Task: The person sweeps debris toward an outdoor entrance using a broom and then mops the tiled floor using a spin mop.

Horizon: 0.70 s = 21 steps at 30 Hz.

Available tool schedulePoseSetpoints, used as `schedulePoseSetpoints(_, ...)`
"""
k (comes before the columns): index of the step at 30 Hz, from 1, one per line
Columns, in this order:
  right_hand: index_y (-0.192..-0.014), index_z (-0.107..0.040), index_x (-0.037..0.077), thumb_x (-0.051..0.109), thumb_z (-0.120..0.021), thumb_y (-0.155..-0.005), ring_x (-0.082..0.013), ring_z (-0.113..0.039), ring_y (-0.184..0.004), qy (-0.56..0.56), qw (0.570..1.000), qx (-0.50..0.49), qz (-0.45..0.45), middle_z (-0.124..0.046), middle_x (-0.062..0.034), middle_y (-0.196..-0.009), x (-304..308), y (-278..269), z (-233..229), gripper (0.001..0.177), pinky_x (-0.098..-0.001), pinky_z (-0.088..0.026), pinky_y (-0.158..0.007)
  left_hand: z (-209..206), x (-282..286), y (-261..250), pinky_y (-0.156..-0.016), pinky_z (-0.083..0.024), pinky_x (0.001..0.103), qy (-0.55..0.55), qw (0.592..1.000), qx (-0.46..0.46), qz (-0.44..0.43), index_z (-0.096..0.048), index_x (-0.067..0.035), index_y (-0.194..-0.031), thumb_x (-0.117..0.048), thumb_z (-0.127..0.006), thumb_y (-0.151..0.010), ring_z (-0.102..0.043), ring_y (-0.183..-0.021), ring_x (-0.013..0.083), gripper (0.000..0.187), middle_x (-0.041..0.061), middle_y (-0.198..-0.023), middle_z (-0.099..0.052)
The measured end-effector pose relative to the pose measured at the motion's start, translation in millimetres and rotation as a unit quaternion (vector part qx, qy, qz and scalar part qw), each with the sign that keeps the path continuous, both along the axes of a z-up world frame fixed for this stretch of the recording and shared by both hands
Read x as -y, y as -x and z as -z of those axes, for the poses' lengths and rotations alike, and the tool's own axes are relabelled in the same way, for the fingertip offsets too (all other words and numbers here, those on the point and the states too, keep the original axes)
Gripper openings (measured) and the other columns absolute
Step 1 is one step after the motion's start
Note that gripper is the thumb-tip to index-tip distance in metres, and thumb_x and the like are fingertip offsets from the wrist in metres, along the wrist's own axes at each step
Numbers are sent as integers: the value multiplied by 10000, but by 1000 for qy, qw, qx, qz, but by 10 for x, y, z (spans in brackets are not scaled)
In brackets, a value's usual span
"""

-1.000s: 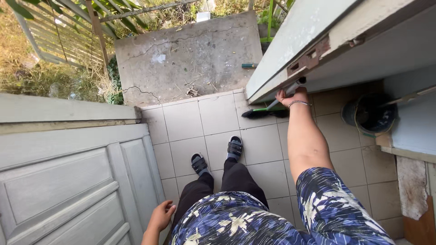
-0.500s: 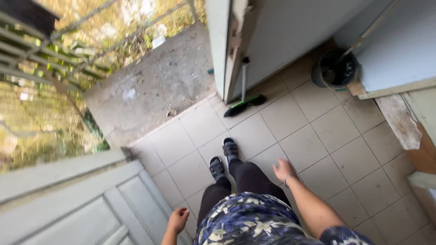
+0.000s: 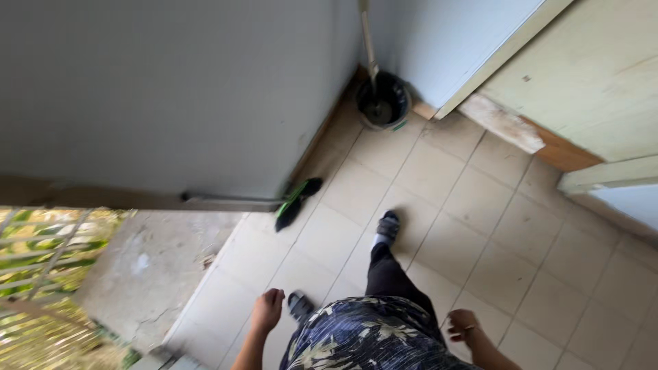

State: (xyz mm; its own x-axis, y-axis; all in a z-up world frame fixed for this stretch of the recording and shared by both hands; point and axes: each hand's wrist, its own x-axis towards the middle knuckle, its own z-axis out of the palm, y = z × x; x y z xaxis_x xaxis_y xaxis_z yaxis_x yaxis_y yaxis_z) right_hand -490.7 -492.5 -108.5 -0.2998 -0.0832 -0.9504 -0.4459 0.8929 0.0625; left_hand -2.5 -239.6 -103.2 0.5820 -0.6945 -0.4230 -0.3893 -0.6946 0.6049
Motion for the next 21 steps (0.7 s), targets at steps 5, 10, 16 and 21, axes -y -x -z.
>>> schedulePoseSetpoints(5,-1264,-692,88,274,-665,-965,-298,-776,-811,62,981,82,-165,-752,-152,-1066,1243,114,60,353,-491,-669,-642,-206,2433,124,-633,-507,501,65,998,-3,17,-702,-36,-796,-387,-580,-990,-655,-685,419,419,214,-698,-674)
schedulePoseSetpoints(10,-1101,-705,8,194,-624,-980,-271,-737,-786,259,954,97,-115,-707,-171,-1014,2799,67,-77,236,-434,-635,-588,-1140,4596,-51,-645,-567,431,258,960,-31,106,-633,-63,-1122,-129,-488,-989,-724,-684,299,208,114,-823,-719)
schedulePoseSetpoints(16,-1141,-672,-53,172,-638,-1007,-232,-691,-754,452,878,135,-81,-697,-134,-896,4285,-696,-415,264,-369,-590,-567,-1364,6524,-966,-1087,-468,454,288,933,162,140,-579,5,-1361,-310,-690,-951,-589,-1269,382,529,220,-1374,-614)
schedulePoseSetpoints(21,-1299,-616,1,210,-663,-983,-178,-734,-870,533,786,281,-140,-733,-108,-1077,4878,-2074,-847,382,-309,-642,-645,-1157,7670,-1736,-1163,-367,484,269,955,122,26,-354,54,-1512,-476,-802,-892,-404,-1418,422,930,292,-1520,-422)
